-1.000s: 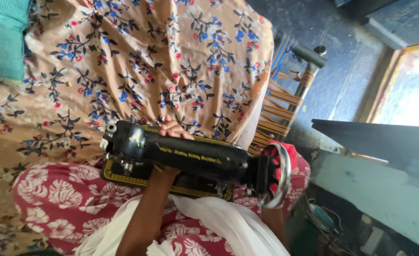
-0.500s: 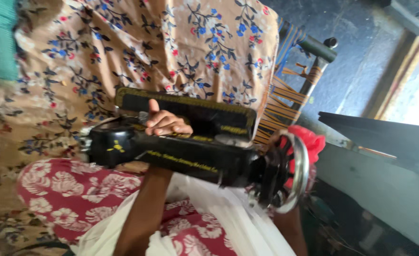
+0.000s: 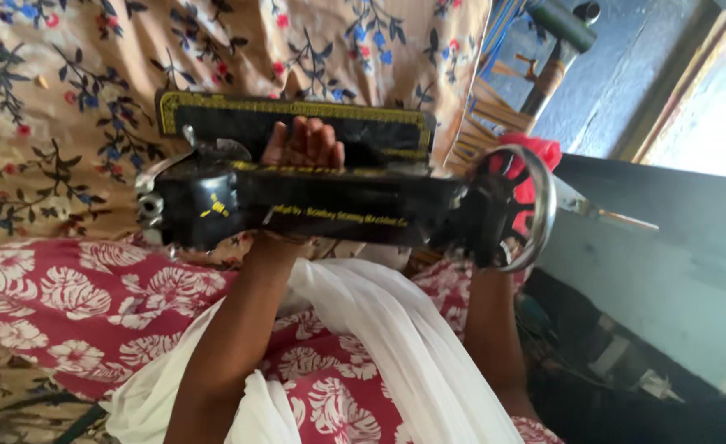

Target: The person wipes different parts and surfaces of a manual sewing machine using a red cloth by hand.

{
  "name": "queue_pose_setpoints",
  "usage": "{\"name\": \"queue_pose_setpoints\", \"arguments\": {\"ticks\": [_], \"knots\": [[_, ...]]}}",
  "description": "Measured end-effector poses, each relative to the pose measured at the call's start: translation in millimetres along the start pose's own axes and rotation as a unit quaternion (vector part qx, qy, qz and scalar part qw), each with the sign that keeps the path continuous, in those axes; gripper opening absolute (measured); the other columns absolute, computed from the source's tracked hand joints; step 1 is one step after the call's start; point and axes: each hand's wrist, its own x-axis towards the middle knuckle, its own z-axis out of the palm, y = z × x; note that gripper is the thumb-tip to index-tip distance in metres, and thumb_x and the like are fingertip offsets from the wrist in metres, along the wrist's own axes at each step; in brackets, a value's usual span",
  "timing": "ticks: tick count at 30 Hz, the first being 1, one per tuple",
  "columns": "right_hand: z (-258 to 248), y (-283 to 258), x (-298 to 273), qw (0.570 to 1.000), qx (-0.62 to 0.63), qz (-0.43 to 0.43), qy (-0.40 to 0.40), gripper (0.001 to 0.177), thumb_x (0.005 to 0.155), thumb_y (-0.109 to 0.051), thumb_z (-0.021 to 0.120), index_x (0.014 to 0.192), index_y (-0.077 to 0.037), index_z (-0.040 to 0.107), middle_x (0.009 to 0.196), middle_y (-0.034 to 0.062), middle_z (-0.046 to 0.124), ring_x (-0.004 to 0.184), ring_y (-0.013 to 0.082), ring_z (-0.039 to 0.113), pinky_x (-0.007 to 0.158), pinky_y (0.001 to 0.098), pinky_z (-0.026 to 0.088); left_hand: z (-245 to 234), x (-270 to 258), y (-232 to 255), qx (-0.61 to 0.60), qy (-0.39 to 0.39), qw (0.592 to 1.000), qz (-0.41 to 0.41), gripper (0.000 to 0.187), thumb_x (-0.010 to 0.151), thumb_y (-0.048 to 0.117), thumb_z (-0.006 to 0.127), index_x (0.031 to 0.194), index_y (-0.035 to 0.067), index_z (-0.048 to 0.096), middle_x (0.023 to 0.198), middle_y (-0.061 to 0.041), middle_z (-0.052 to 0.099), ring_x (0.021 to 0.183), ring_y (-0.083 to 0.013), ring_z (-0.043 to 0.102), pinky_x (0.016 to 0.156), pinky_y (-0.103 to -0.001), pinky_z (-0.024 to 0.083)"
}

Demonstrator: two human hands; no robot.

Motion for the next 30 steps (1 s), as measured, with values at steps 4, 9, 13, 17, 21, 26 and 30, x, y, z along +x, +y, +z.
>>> {"name": "queue_pose_setpoints", "arguments": {"ticks": [4, 9, 13, 17, 21, 26, 30], "knots": [[-19, 31, 17, 0.999, 0.025, -0.008, 0.046, 0.029, 0.096, -0.001, 0.061, 0.124, -0.003, 0.067, 0.12, 0.0153, 0.069, 0.106, 0.0301, 0.068, 0.09, 0.0363, 0.055, -39, -33, -12, 0.362, 0.004, 0.931, 0.044, 0.043, 0.106, 0.033, 0.051, 0.138, 0.005, 0.057, 0.144, -0.013, 0.062, 0.137, -0.0253, 0.058, 0.121, -0.04, 0.042], [-22, 58, 7, 0.995, 0.075, -0.007, 0.072, 0.028, 0.097, -0.001, 0.06, 0.124, -0.002, 0.067, 0.118, 0.0157, 0.069, 0.105, 0.0301, 0.067, 0.089, 0.036, 0.055, -66, -97, -19, 0.406, -0.049, 0.913, -0.002, 0.041, 0.1, 0.021, 0.063, 0.135, 0.001, 0.059, 0.141, -0.013, 0.064, 0.133, -0.023, 0.062, 0.117, -0.038, 0.047], [-17, 83, -57, 0.995, 0.088, -0.006, 0.046, 0.027, 0.098, 0.0, 0.059, 0.123, -0.001, 0.068, 0.118, 0.0161, 0.069, 0.104, 0.03, 0.067, 0.089, 0.0359, 0.055, -41, -139, -8, 0.555, 0.083, 0.823, 0.094, 0.032, 0.107, 0.025, 0.059, 0.123, -0.001, 0.068, 0.115, -0.012, 0.075, 0.105, -0.0202, 0.073, 0.096, -0.035, 0.059], [16, 73, -141, 0.99, 0.09, -0.054, -0.09, 0.026, 0.099, 0.0, 0.058, 0.122, -0.001, 0.068, 0.117, 0.0164, 0.069, 0.103, 0.03, 0.067, 0.088, 0.0357, 0.055, -40, -159, 21, 0.678, 0.126, 0.689, 0.223, 0.028, 0.106, 0.023, 0.058, 0.117, 0.001, 0.07, 0.103, -0.007, 0.077, 0.092, -0.0125, 0.073, 0.081, -0.027, 0.059], [63, 3, -192, 0.905, -0.237, -0.303, -0.18, 0.039, 0.083, 0.008, 0.056, 0.117, -0.003, 0.07, 0.118, 0.0171, 0.068, 0.109, 0.0369, 0.068, 0.093, 0.0405, 0.055, -65, -158, 55, 0.675, 0.05, 0.654, 0.339, 0.024, 0.113, 0.018, 0.057, 0.119, 0.0, 0.07, 0.101, -0.006, 0.075, 0.089, -0.0074, 0.065, 0.077, -0.023, 0.05], [131, -29, -189, 0.857, -0.275, -0.377, -0.217, 0.054, 0.076, 0.006, 0.058, 0.13, -0.001, 0.06, 0.134, 0.0199, 0.054, 0.123, 0.0416, 0.057, 0.1, 0.0445, 0.051, -58, -176, 50, 0.75, 0.077, 0.552, 0.356, 0.023, 0.108, 0.017, 0.057, 0.118, 0.0, 0.069, 0.1, -0.007, 0.075, 0.089, -0.0106, 0.071, 0.078, -0.027, 0.056], [200, -1, -167, 0.761, -0.391, -0.488, -0.175, 0.072, 0.08, -0.027, 0.074, 0.14, 0.006, 0.05, 0.142, 0.0354, 0.04, 0.132, 0.055, 0.036, 0.106, 0.0628, 0.035, -9, -192, 63, 0.867, 0.065, 0.378, 0.318, 0.023, 0.106, 0.016, 0.06, 0.118, -0.001, 0.069, 0.097, -0.016, 0.074, 0.084, -0.0225, 0.073, 0.074, -0.035, 0.056]]}}
